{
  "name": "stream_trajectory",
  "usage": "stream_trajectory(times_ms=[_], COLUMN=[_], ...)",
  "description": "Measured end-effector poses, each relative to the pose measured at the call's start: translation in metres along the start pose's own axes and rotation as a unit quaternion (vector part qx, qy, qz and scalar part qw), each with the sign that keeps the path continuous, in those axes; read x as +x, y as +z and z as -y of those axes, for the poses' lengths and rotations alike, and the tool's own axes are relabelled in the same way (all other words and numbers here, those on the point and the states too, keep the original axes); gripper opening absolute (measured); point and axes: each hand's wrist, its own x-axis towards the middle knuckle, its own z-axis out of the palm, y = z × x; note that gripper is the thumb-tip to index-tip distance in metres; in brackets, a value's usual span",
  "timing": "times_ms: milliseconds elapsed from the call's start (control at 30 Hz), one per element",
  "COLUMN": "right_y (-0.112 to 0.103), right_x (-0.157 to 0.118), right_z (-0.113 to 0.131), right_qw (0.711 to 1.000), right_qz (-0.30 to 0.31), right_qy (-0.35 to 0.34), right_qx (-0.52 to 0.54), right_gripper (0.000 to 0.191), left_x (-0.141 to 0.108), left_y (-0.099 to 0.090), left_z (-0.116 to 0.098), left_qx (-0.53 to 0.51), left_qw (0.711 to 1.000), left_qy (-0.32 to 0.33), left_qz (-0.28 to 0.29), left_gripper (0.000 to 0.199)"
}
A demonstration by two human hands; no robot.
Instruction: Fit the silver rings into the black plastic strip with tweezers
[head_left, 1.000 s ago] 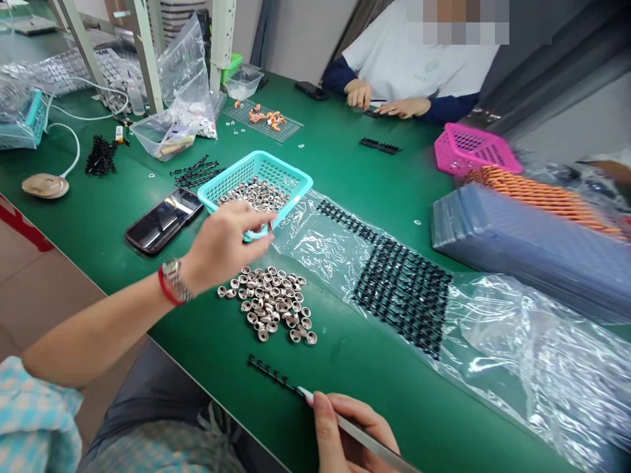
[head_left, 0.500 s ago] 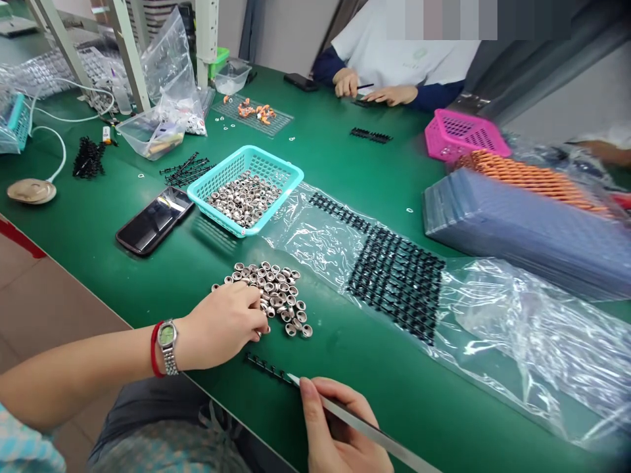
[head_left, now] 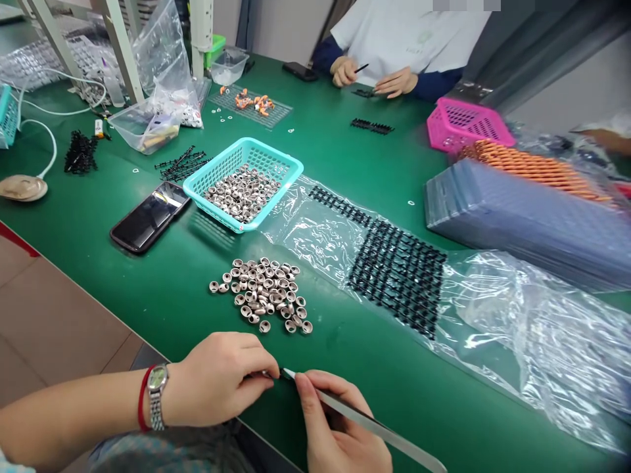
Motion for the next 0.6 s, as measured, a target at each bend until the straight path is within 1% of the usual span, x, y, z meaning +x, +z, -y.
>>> stream_trajectory(times_ms=[100,167,267,333,400,467,533,600], right_y=[-0.001,0.0,0.001,0.0,-0.002,-0.002,-0.001,0.003], right_x=[0.001,0.002,0.005,0.008,0.01,0.009,0.006,0.001], right_z=[0.0,0.001,0.001,0.002,0.003,0.004,0.006,0.007], right_qw=[0.996,0.987,0.963,0.949,0.946,0.948,0.95,0.955], right_qz=[0.003,-0.028,-0.098,-0.115,-0.111,-0.108,-0.11,-0.109], right_qy=[0.067,0.095,0.107,0.11,0.102,0.076,0.037,-0.021], right_qx=[0.065,0.129,0.227,0.271,0.286,0.29,0.289,0.276], right_gripper=[0.029,0.029,0.03,0.032,0.032,0.03,0.025,0.019], left_x=[0.001,0.002,0.003,0.004,0.005,0.005,0.005,0.004], left_y=[0.0,-0.001,-0.004,-0.006,-0.007,-0.007,-0.005,-0.002], left_z=[0.0,0.0,-0.003,-0.005,-0.009,-0.012,-0.014,-0.014], left_qx=[-0.003,-0.014,-0.056,-0.106,-0.174,-0.256,-0.333,-0.377], left_qw=[1.0,1.0,0.998,0.993,0.98,0.956,0.927,0.908], left_qy=[-0.001,-0.01,-0.028,-0.048,-0.088,-0.138,-0.17,-0.182], left_qz=[-0.004,-0.006,-0.015,-0.031,-0.046,-0.045,-0.032,-0.02], left_gripper=[0.012,0.012,0.019,0.022,0.02,0.019,0.023,0.026])
